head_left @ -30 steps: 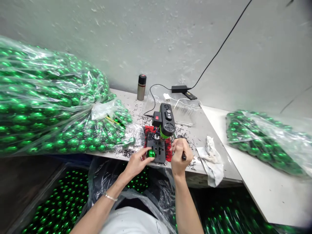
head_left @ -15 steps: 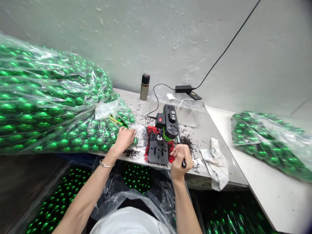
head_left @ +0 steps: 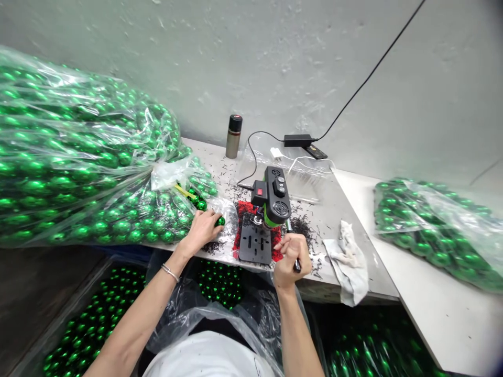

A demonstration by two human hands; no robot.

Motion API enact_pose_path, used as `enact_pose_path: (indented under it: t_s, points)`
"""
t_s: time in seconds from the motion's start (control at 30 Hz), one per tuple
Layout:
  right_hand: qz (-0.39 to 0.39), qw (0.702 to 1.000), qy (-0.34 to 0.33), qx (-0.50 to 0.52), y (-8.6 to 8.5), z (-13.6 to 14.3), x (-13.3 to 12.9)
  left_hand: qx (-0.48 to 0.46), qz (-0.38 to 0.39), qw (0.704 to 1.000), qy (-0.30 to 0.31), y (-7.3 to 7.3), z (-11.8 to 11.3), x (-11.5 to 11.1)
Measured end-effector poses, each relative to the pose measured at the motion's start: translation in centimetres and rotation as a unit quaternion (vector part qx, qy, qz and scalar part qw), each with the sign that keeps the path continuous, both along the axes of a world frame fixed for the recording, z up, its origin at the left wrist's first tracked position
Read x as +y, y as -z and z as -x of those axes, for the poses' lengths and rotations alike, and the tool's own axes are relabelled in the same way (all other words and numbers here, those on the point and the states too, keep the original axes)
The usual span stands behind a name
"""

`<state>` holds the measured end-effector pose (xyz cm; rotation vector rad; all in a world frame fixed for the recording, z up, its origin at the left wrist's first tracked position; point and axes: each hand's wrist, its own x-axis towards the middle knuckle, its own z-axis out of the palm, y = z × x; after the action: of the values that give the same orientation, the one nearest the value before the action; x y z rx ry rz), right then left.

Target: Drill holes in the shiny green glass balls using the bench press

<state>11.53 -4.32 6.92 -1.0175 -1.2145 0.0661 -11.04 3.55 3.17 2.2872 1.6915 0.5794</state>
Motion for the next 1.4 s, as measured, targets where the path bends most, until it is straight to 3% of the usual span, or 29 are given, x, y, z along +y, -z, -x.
enact_pose_path:
  t_s: [0.07, 0.13, 0.17, 0.23, 0.3, 0.37, 0.43, 0.53, 0.67, 0.97, 1.23, 1.4]
  points:
    - [-0.003, 1.0, 0.002, -0.007, 0.0, 0.0, 0.0, -0.098, 0.022, 0.995, -0.02, -0.1, -0.4, 0.1]
    - [-0.005, 1.0, 0.006, -0.012, 0.0, 0.0, 0.0, -0.262, 0.076, 0.961, -0.043, -0.4, -0.9, 0.0]
    - [-0.007, 1.0, 0.007, -0.013, 0.0, 0.0, 0.0, -0.357, 0.112, 0.926, -0.052, -0.7, -1.2, -0.1]
    - [-0.011, 1.0, 0.005, -0.008, -0.2, 0.1, 0.0, -0.524, 0.189, 0.828, -0.061, -1.1, -1.9, -0.3]
    - [-0.011, 1.0, 0.005, -0.003, -0.5, 0.1, 0.0, -0.623, 0.257, 0.736, -0.065, -1.2, -2.8, -0.6]
    - [-0.004, 1.0, 0.009, -0.004, -1.0, 0.1, 0.1, -0.663, 0.306, 0.68, -0.071, -0.9, -3.9, -1.0]
    - [0.004, 1.0, 0.007, -0.01, -1.5, -0.1, 0.2, -0.677, 0.335, 0.65, -0.081, -0.3, -5.1, -1.5]
    - [0.012, 1.0, 0.0, -0.017, -2.1, -0.4, 0.4, -0.674, 0.357, 0.64, -0.092, 0.6, -6.8, -2.1]
    - [0.012, 0.999, 0.003, -0.029, -2.3, -0.5, 0.3, -0.655, 0.37, 0.656, -0.064, 1.4, -8.0, -2.8]
    - [-0.01, 0.999, 0.002, -0.041, -1.8, -0.4, 0.2, -0.676, 0.357, 0.641, -0.061, 1.7, -6.8, -4.5]
    - [0.015, 0.999, -0.021, -0.038, -1.9, -0.8, 0.1, -0.676, 0.337, 0.652, -0.068, 1.7, -6.6, -6.3]
    - [0.032, 0.998, -0.045, 0.012, -1.5, -1.2, -1.4, -0.645, 0.366, 0.669, -0.046, 2.0, -7.3, -9.2]
